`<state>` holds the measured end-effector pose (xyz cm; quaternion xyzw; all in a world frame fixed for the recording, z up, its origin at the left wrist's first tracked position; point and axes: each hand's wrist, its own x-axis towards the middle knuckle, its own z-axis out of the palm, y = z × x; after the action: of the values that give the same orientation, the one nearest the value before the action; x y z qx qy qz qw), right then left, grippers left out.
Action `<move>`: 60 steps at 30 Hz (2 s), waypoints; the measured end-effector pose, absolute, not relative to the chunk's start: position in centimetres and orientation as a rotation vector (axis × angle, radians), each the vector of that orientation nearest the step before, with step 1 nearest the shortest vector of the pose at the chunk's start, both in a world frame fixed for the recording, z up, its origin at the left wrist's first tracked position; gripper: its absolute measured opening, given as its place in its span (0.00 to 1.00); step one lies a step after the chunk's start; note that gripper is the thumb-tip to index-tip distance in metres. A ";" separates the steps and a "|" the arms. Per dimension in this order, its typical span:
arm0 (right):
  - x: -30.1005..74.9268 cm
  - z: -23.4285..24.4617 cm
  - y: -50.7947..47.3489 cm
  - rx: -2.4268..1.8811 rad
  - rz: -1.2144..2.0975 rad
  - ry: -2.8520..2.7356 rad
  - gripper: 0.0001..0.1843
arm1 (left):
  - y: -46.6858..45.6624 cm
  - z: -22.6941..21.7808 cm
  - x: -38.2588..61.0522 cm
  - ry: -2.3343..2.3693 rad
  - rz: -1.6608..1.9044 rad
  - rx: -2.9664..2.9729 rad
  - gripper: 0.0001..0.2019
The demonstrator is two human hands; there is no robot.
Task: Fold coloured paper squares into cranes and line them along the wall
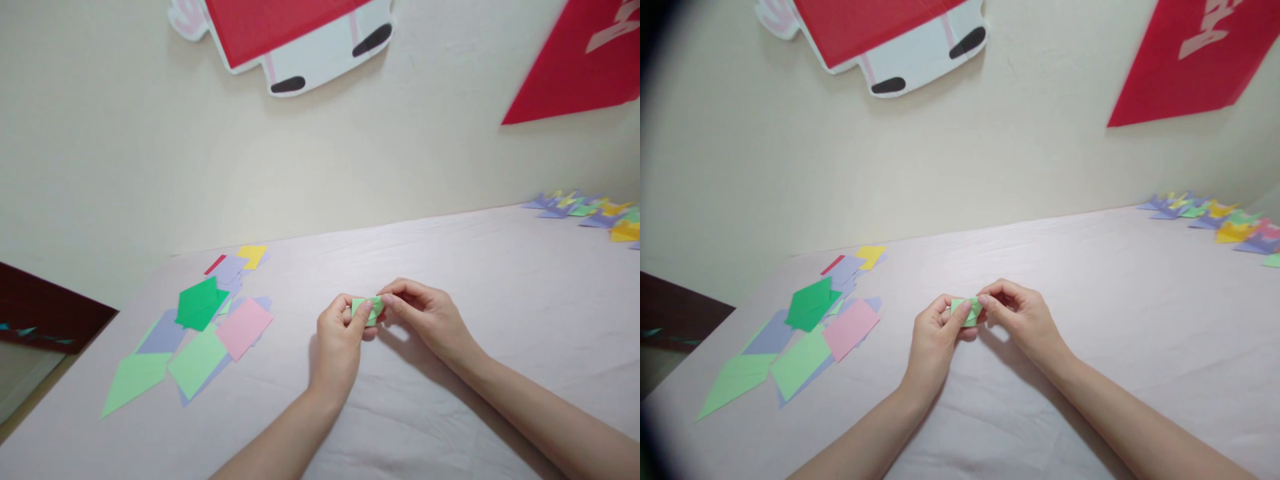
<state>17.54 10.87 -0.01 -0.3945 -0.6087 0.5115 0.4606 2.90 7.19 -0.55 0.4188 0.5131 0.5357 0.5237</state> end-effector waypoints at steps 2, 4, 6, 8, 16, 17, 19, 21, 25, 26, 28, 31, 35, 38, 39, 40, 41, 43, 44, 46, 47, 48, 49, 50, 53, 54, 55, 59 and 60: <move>17.5 0.0 10.9 -0.978 1.263 -1.469 0.11 | 7.2 -0.5 2.9 1.236 1.285 1.007 0.14; 17.5 0.1 11.0 -0.984 1.272 -1.440 0.11 | 7.2 -0.5 2.8 1.240 1.287 1.011 0.13; 17.5 0.1 11.0 -0.989 1.294 -1.415 0.12 | 7.2 -0.6 2.8 1.241 1.287 1.017 0.14; 17.5 0.1 11.1 -0.990 1.325 -1.394 0.12 | 7.2 -0.6 2.8 1.236 1.287 1.017 0.14; 17.6 -0.7 11.5 -0.955 1.437 -1.335 0.15 | 7.1 -0.2 2.9 1.168 1.273 0.999 0.14; 17.6 -0.8 11.6 -0.951 1.438 -1.331 0.16 | 7.1 -0.2 2.9 1.163 1.271 0.999 0.14; 17.7 -0.9 11.7 -0.949 1.415 -1.318 0.16 | 7.1 -0.2 2.8 1.161 1.269 0.994 0.14; 17.6 -0.8 11.6 -0.945 1.397 -1.325 0.17 | 7.1 -0.2 2.7 1.169 1.268 1.004 0.13; 17.3 0.0 11.3 -0.967 1.418 -1.461 0.18 | 7.1 -0.3 2.7 1.191 1.236 1.077 0.13; 17.3 0.1 11.2 -0.977 1.411 -1.484 0.18 | 7.1 -0.3 2.7 1.184 1.214 1.083 0.14; 17.2 0.3 11.0 -0.986 1.399 -1.495 0.18 | 7.1 -0.2 2.7 1.166 1.179 1.084 0.14; 17.4 0.4 11.0 -0.987 1.431 -1.477 0.18 | 7.3 -0.1 2.7 1.160 1.159 1.105 0.14; 17.5 0.2 11.2 -1.019 1.484 -1.450 0.19 | 7.5 0.1 2.6 1.120 1.123 1.042 0.14; 17.6 0.1 11.4 -1.041 1.499 -1.438 0.20 | 7.5 0.1 2.4 1.078 1.110 0.997 0.16; 17.6 0.1 11.4 -1.043 1.500 -1.430 0.21 | 7.6 0.0 2.3 1.063 1.103 0.993 0.16; 17.6 0.1 11.5 -1.043 1.499 -1.420 0.21 | 7.6 0.1 2.2 1.047 1.093 0.993 0.16; 17.7 0.1 11.5 -1.041 1.495 -1.408 0.21 | 7.6 0.1 2.1 1.029 1.079 0.996 0.16; 17.7 0.1 11.5 -1.033 1.483 -1.385 0.21 | 7.7 0.3 1.9 0.986 1.034 1.005 0.17; 17.7 0.1 11.5 -1.030 1.478 -1.377 0.21 | 7.8 0.4 1.6 0.966 1.007 1.012 0.18; 17.7 0.2 11.5 -1.030 1.471 -1.366 0.21 | 8.0 0.7 1.1 0.915 0.939 1.019 0.19; 17.7 0.2 11.6 -1.033 1.469 -1.360 0.21 | 8.0 0.9 0.8 0.884 0.904 1.020 0.20; 17.7 0.2 11.6 -1.036 1.471 -1.357 0.21 | 8.1 1.0 0.5 0.852 0.874 1.019 0.20; 17.7 0.2 11.6 -1.038 1.473 -1.353 0.21 | 8.2 1.1 0.2 0.820 0.851 1.016 0.20; 17.7 0.2 11.6 -1.039 1.477 -1.349 0.20 | 8.2 1.2 0.0 0.789 0.835 1.013 0.20; 17.7 0.2 11.7 -1.039 1.470 -1.346 0.20 | 8.2 1.5 -0.2 0.746 0.811 1.013 0.20; 17.7 0.2 11.7 -1.037 1.460 -1.351 0.19 | 8.1 1.6 -0.1 0.756 0.803 1.015 0.21; 17.7 0.2 11.8 -1.034 1.447 -1.360 0.19 | 8.1 1.7 0.1 0.786 0.805 1.021 0.21; 17.7 0.2 11.7 -1.041 1.387 -1.418 0.19 | 7.9 1.4 1.3 0.996 0.879 1.053 0.20; 17.7 0.2 11.6 -1.049 1.381 -1.423 0.20 | 7.8 1.2 1.6 1.032 0.905 1.045 0.19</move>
<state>17.66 11.62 0.22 -0.4211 -0.5715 0.5545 0.4342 1.60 7.81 1.25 0.4600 0.4543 0.3984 0.6506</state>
